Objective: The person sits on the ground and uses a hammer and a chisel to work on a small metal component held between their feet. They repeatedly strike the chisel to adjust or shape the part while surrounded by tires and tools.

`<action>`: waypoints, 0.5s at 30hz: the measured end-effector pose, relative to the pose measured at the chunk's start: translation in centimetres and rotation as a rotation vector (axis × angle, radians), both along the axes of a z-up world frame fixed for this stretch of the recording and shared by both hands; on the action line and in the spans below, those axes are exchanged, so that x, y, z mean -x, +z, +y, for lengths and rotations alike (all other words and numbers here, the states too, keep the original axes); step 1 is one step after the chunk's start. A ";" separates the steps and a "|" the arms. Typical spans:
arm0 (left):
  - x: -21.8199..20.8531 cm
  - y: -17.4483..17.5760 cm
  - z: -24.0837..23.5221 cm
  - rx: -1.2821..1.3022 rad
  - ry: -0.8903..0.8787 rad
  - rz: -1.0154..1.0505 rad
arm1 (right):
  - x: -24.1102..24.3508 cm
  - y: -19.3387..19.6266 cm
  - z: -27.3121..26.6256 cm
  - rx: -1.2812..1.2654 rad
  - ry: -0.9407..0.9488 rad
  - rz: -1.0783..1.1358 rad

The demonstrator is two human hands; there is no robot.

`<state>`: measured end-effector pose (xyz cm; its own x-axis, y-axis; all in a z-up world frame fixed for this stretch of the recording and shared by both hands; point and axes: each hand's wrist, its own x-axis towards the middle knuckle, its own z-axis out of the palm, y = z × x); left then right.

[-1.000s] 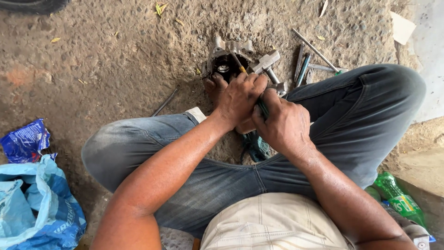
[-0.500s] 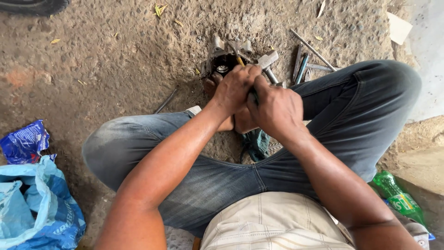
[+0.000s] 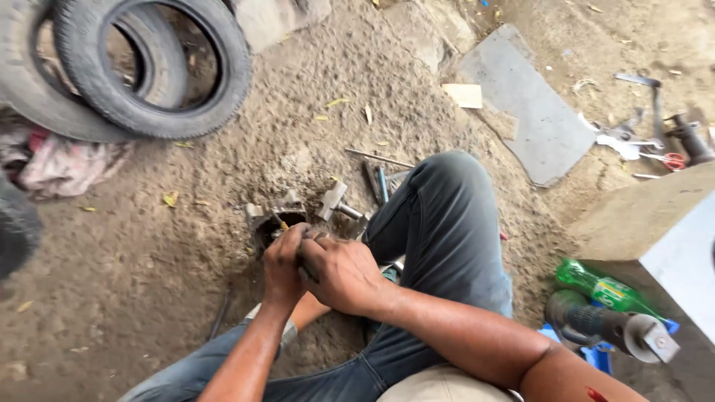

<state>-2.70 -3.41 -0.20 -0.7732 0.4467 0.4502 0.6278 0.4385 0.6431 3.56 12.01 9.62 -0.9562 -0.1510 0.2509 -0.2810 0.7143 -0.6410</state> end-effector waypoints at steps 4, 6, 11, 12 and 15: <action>0.4 1.1 -0.1 -0.131 0.087 -0.058 | 0.8 0.8 -0.4 0.063 0.060 0.169; 0.7 1.7 0.7 -0.147 0.112 -0.142 | 1.4 1.2 -0.6 0.057 0.060 0.341; -0.7 2.1 1.1 -0.269 0.110 -0.284 | 1.8 0.1 -1.8 0.466 0.310 0.231; -0.6 1.8 1.1 -0.228 0.155 -0.264 | 1.9 -0.5 -2.1 0.626 0.398 0.124; -0.2 0.8 0.7 -0.167 0.212 -0.236 | 2.6 -2.3 -2.2 0.753 0.494 0.037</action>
<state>-2.52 -2.68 0.61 -0.9322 0.2006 0.3013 0.3597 0.4200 0.8332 1.00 9.80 7.31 -0.8150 -0.3257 0.4793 -0.4746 -0.0993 -0.8746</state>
